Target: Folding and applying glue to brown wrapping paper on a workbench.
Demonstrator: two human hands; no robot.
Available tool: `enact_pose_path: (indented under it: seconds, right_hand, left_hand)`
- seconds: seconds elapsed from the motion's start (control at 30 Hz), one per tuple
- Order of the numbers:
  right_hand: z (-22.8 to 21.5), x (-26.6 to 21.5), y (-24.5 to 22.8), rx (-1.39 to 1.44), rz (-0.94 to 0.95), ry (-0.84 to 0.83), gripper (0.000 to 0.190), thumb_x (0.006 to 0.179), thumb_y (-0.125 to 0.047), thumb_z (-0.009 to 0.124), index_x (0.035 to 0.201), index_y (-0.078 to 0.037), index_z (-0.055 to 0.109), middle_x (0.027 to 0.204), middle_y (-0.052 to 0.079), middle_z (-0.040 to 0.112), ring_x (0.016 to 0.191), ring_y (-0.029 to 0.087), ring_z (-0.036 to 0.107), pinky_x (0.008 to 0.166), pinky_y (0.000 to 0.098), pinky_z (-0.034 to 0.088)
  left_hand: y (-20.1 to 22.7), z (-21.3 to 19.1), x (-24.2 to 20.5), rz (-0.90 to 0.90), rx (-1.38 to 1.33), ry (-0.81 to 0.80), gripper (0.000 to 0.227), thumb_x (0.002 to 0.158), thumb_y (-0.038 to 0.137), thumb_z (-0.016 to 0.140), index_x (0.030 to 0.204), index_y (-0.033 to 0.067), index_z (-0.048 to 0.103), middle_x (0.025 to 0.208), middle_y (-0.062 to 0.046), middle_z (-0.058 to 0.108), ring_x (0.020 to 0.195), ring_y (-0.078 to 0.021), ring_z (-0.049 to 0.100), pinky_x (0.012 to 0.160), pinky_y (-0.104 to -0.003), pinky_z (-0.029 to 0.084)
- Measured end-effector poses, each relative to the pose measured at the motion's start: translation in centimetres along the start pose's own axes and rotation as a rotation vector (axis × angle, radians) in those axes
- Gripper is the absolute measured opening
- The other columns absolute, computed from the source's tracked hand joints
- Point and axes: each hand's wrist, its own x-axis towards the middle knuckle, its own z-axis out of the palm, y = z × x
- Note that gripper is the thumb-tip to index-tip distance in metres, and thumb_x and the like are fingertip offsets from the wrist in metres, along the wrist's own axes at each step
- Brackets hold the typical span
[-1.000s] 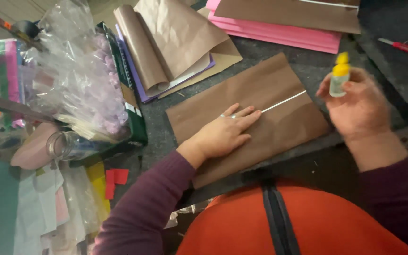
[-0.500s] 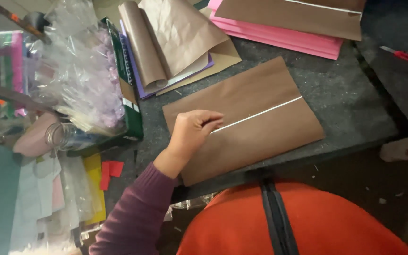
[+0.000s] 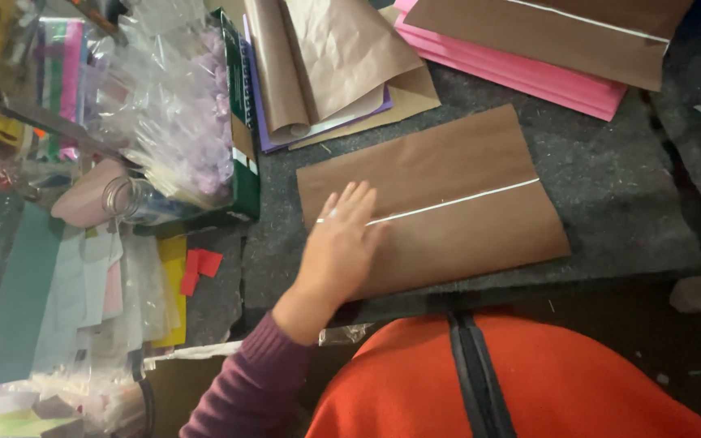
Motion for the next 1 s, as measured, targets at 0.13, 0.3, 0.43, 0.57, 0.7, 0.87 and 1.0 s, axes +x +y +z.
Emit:
enact_pose_path:
  seconds: [0.13,0.3,0.43,0.57,0.7,0.87,1.0]
  right_hand:
    - [-6.0,-8.8,-27.8,0.081,-0.286,-0.125,0.043,0.096,-0.014,0.068,0.135,0.0,0.057,0.127,0.023,0.06,0.113,0.037,0.059,0.093,0.0458,0.05]
    - [2.4,-11.7,-30.4,0.305,-0.81,-0.302,0.061,0.097,-0.022,0.063,0.148,0.007,0.044,0.158,0.03,0.041,0.148,0.047,0.039,0.124,0.0511,0.031]
    - [2.8,-12.2,-30.5,0.052,-0.778,-0.477,0.086,0.089,-0.049,0.063,0.146,0.011,0.039,0.155,0.034,0.034,0.147,0.047,0.03,0.12,0.055,0.022]
    - [2.3,-11.8,-28.8,-0.13,-0.734,-0.397,0.101,0.086,-0.067,0.054,0.146,0.012,0.038,0.157,0.033,0.033,0.149,0.044,0.027,0.121,0.054,0.02]
    - [1.9,-11.8,-27.6,-0.216,-0.697,-0.354,0.104,0.085,-0.069,0.051,0.148,0.013,0.036,0.159,0.033,0.03,0.151,0.043,0.026,0.123,0.0527,0.02]
    - [0.5,-12.0,-26.7,-0.302,-0.52,-0.33,0.116,0.08,-0.077,0.05,0.148,0.016,0.035,0.159,0.036,0.028,0.152,0.045,0.024,0.123,0.0528,0.019]
    - [-2.1,-11.7,-28.2,-0.554,-0.529,-0.272,0.114,0.085,-0.08,0.048,0.148,0.014,0.04,0.156,0.036,0.035,0.149,0.045,0.031,0.121,0.0523,0.027]
  left_hand:
    - [2.1,2.9,0.7,0.13,0.212,-0.162,0.063,0.099,0.034,0.06,0.145,-0.0081,0.047,0.155,-0.027,0.043,0.148,-0.0408,0.035,0.122,-0.05,0.024]
    - [1.6,6.7,0.2,0.12,0.228,-0.209,0.075,0.096,0.037,0.058,0.152,-0.0089,0.038,0.163,-0.028,0.031,0.153,-0.0418,0.027,0.124,-0.052,0.019]
    - [1.3,6.7,-0.8,0.111,0.375,-0.232,0.085,0.088,0.04,0.062,0.154,-0.0086,0.037,0.164,-0.028,0.032,0.155,-0.0403,0.027,0.127,-0.052,0.019]
    - [0.9,5.4,-1.1,0.087,0.243,-0.185,0.093,0.093,0.057,0.06,0.151,-0.0121,0.035,0.162,-0.032,0.031,0.154,-0.0436,0.027,0.126,-0.055,0.018]
    - [-0.7,3.7,-2.6,0.026,0.286,-0.183,0.102,0.089,0.062,0.061,0.151,-0.0133,0.034,0.16,-0.033,0.031,0.154,-0.0428,0.026,0.125,-0.054,0.017]
    - [-2.4,1.0,-4.9,-0.094,0.392,-0.142,0.11,0.088,0.07,0.058,0.149,-0.0176,0.031,0.159,-0.037,0.029,0.152,-0.0466,0.022,0.124,-0.054,0.015]
    - [-3.1,-1.9,-6.0,-0.202,0.45,-0.145,0.114,0.085,0.072,0.059,0.147,-0.0195,0.029,0.157,-0.039,0.027,0.15,-0.0482,0.02,0.121,-0.054,0.013]
